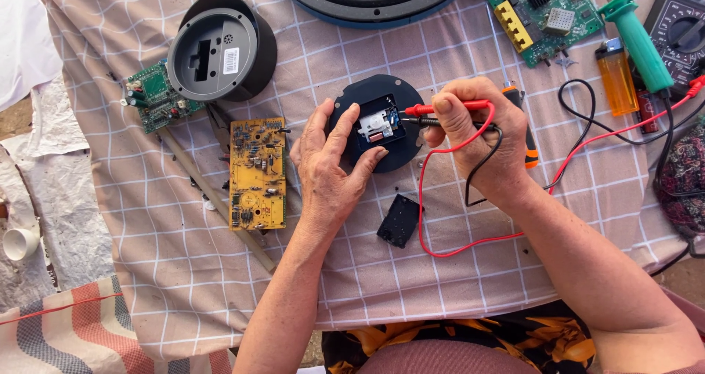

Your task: Testing electronic components on a circuit board using a multimeter

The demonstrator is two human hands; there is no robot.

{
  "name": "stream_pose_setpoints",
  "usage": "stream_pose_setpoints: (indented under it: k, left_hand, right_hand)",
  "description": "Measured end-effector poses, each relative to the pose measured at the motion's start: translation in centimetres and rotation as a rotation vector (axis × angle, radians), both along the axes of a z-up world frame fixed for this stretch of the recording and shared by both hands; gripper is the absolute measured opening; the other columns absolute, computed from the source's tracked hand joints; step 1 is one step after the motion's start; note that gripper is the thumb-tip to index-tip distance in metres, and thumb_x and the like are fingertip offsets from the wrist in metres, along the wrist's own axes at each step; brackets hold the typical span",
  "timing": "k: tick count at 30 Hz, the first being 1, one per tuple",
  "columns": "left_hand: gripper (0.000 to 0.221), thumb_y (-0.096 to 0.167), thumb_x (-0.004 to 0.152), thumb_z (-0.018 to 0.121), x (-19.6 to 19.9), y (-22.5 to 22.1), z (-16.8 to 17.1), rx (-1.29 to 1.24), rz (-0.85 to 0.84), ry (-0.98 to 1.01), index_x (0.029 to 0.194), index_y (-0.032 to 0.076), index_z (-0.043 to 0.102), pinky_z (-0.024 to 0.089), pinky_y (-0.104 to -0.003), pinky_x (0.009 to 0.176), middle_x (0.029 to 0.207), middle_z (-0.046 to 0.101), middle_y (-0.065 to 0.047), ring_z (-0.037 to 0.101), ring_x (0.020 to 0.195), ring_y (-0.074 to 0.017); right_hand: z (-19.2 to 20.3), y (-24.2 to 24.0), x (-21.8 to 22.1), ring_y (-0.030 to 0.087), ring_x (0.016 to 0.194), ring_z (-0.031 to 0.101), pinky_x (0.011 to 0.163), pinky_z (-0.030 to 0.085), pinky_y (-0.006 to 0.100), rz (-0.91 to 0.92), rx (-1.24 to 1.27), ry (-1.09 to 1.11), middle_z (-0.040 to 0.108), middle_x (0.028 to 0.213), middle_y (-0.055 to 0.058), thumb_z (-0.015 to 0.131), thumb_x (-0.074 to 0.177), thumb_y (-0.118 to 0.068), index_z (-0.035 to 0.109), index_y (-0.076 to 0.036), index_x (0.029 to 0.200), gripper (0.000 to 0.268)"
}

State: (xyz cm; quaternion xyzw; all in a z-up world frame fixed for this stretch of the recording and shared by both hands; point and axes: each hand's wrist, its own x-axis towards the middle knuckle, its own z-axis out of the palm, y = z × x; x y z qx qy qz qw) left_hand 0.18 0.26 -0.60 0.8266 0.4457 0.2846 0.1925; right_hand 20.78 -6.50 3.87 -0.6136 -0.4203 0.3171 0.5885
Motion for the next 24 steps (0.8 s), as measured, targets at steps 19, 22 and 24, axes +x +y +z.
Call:
stream_pose_setpoints:
  k: [19, 22, 24]
  left_hand:
    - [0.064, 0.050, 0.090, 0.076, -0.1, 0.1, -0.2, 0.028, -0.003, 0.010, 0.145, 0.023, 0.057, 0.033, -0.048, 0.114, 0.155, 0.048, -0.017, 0.050, 0.143, -0.0314]
    - [0.064, 0.048, 0.089, 0.077, -0.1, 0.0, 0.0, 0.007, -0.011, -0.003, 0.145, 0.023, 0.058, 0.033, -0.047, 0.114, 0.155, 0.048, -0.018, 0.050, 0.143, -0.0312]
    - [0.064, 0.049, 0.090, 0.076, -0.1, 0.0, 0.0, 0.004, -0.007, 0.004, 0.145, 0.023, 0.058, 0.033, -0.048, 0.114, 0.155, 0.048, -0.017, 0.050, 0.143, -0.0318]
  right_hand:
    - [-0.4, -0.2, -0.4, 0.019, 0.065, 0.074, 0.057, 0.052, 0.020, 0.026, 0.077, -0.073, 0.064, 0.095, 0.011, 0.061, 0.107, -0.028, 0.061, -0.006, 0.101, 0.023]
    - [-0.6, -0.2, -0.2, 0.016, 0.067, 0.072, 0.062, 0.052, 0.023, 0.052, 0.103, -0.110, 0.066, 0.085, 0.010, 0.062, 0.108, -0.025, 0.061, -0.005, 0.104, 0.020]
    - [-0.8, -0.1, -0.2, 0.018, 0.068, 0.074, 0.059, 0.052, 0.021, 0.065, 0.096, -0.077, 0.064, 0.098, 0.010, 0.062, 0.108, -0.025, 0.061, -0.006, 0.103, 0.019]
